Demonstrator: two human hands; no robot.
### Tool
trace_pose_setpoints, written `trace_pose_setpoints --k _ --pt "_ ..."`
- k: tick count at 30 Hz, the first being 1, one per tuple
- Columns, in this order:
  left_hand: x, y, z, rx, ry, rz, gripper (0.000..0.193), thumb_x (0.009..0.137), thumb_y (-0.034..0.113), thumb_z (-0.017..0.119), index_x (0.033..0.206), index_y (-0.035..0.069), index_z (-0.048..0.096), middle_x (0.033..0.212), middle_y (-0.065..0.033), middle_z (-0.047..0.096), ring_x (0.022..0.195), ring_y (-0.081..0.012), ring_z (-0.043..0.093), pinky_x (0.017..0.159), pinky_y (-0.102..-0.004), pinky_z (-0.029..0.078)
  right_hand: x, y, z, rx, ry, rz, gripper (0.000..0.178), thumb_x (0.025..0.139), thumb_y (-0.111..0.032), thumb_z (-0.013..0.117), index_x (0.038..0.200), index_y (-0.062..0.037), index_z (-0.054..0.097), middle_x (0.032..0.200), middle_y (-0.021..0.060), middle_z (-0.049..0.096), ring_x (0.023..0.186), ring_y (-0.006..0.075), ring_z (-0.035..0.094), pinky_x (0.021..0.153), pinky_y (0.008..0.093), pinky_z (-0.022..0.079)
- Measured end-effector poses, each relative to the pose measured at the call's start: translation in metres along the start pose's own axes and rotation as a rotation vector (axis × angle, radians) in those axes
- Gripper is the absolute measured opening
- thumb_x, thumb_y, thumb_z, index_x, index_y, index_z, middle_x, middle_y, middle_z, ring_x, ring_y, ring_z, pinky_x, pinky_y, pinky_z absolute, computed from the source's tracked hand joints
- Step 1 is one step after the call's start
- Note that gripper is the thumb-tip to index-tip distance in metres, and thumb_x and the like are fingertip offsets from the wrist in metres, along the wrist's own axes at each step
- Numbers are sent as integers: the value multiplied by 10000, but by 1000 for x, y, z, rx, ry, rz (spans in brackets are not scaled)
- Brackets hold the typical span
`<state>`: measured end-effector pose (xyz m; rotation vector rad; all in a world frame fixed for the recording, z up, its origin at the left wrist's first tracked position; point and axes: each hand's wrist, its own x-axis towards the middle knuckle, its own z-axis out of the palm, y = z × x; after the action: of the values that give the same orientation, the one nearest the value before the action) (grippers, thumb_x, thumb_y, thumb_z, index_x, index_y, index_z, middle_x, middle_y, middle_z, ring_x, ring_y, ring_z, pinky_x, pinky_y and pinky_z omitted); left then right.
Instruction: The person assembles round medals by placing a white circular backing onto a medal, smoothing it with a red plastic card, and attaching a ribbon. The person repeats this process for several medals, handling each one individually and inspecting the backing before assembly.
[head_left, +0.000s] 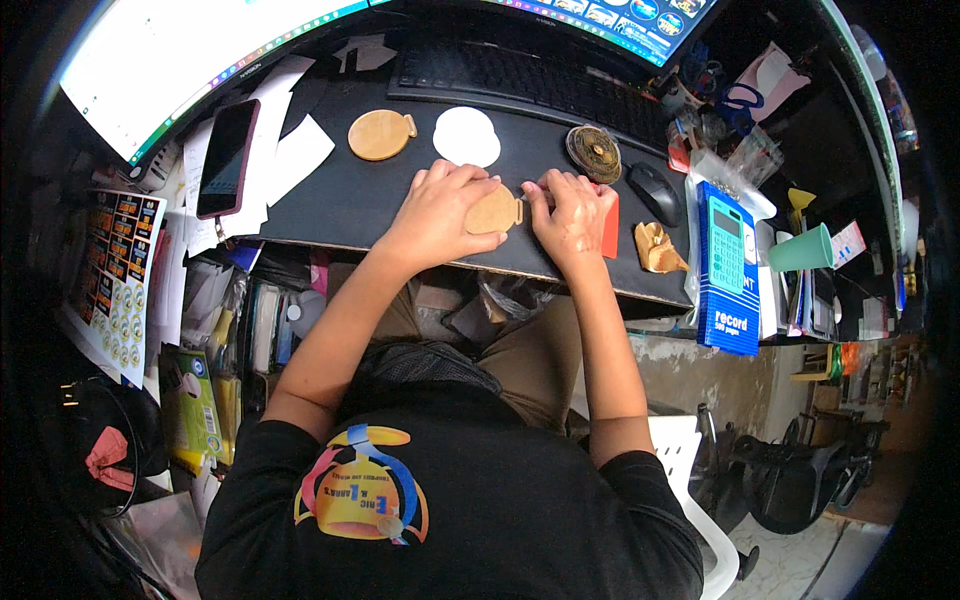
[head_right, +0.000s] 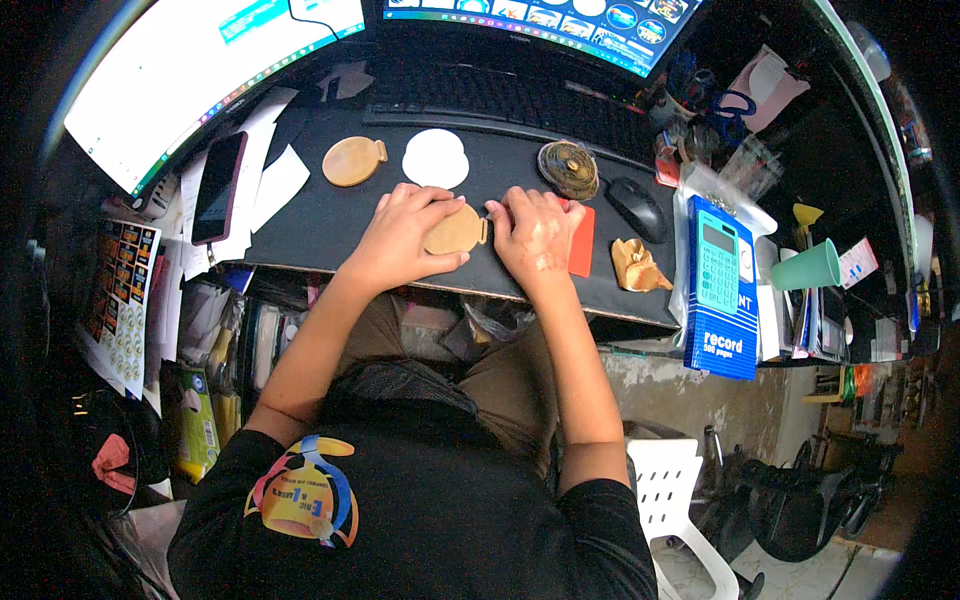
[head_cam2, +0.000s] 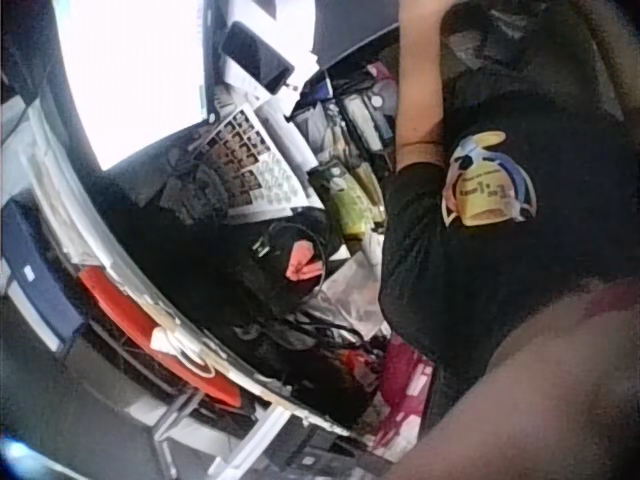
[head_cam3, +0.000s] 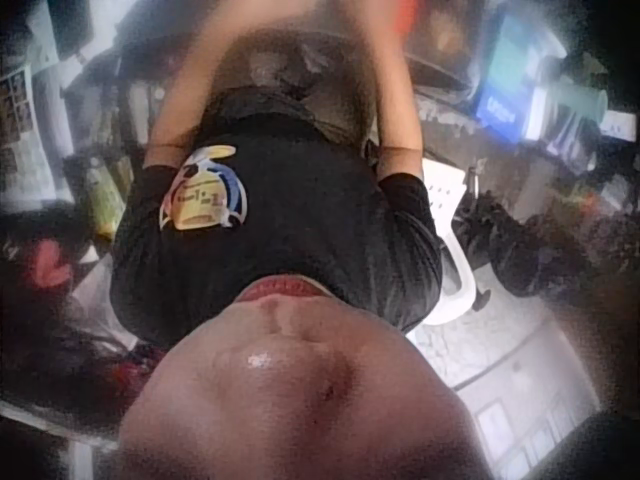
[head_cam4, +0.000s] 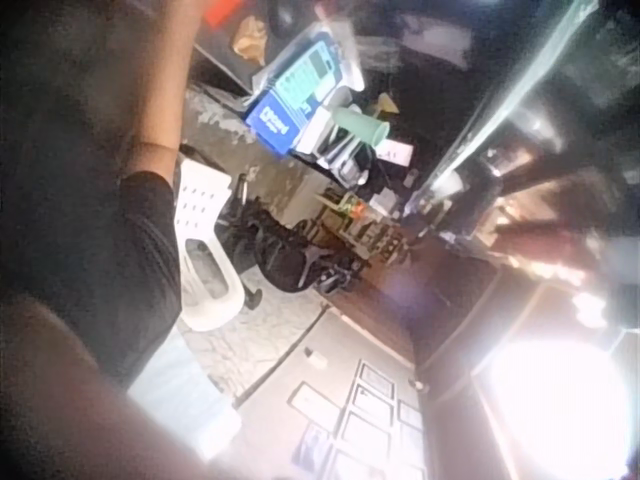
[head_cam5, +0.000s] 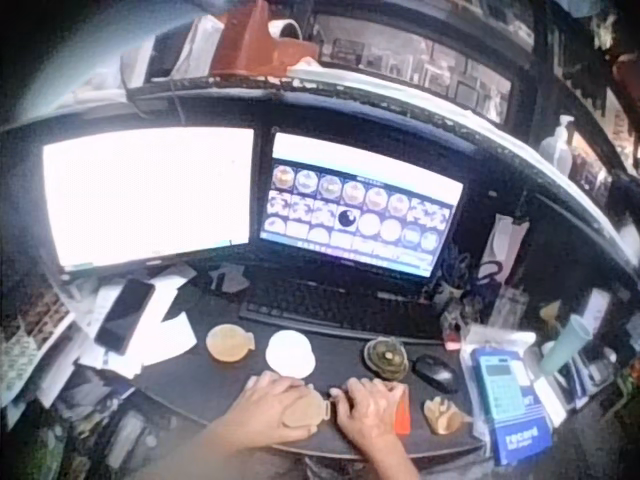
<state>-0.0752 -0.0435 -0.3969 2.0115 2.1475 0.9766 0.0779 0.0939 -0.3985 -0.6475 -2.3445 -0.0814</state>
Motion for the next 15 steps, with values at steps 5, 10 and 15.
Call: trace_pose_setpoints --k 5,10,15 --pt "0 0 0 11 1 -6 651 689 413 771 1228 76 635 1243 -88 568 1147 -298 481 993 -421 367 -1 -1 0 25 -2 30 191 808 -245 724 744 -136 581 653 1 596 683 209 581 743 412 311" --pt "0 -1 1 4 4 -1 644 695 412 767 1227 75 637 1241 -87 568 1145 -296 484 992 -418 366 0 -2 0 15 -7 31 197 802 -241 733 739 -135 579 638 -5 591 668 205 579 741 406 308" --pt "0 -1 1 13 0 -3 639 698 413 764 1224 74 639 1235 -88 571 1138 -295 487 989 -417 367 0 -1 1 2 -2 20 233 801 -243 736 706 -132 555 621 -5 579 655 204 572 727 408 304"
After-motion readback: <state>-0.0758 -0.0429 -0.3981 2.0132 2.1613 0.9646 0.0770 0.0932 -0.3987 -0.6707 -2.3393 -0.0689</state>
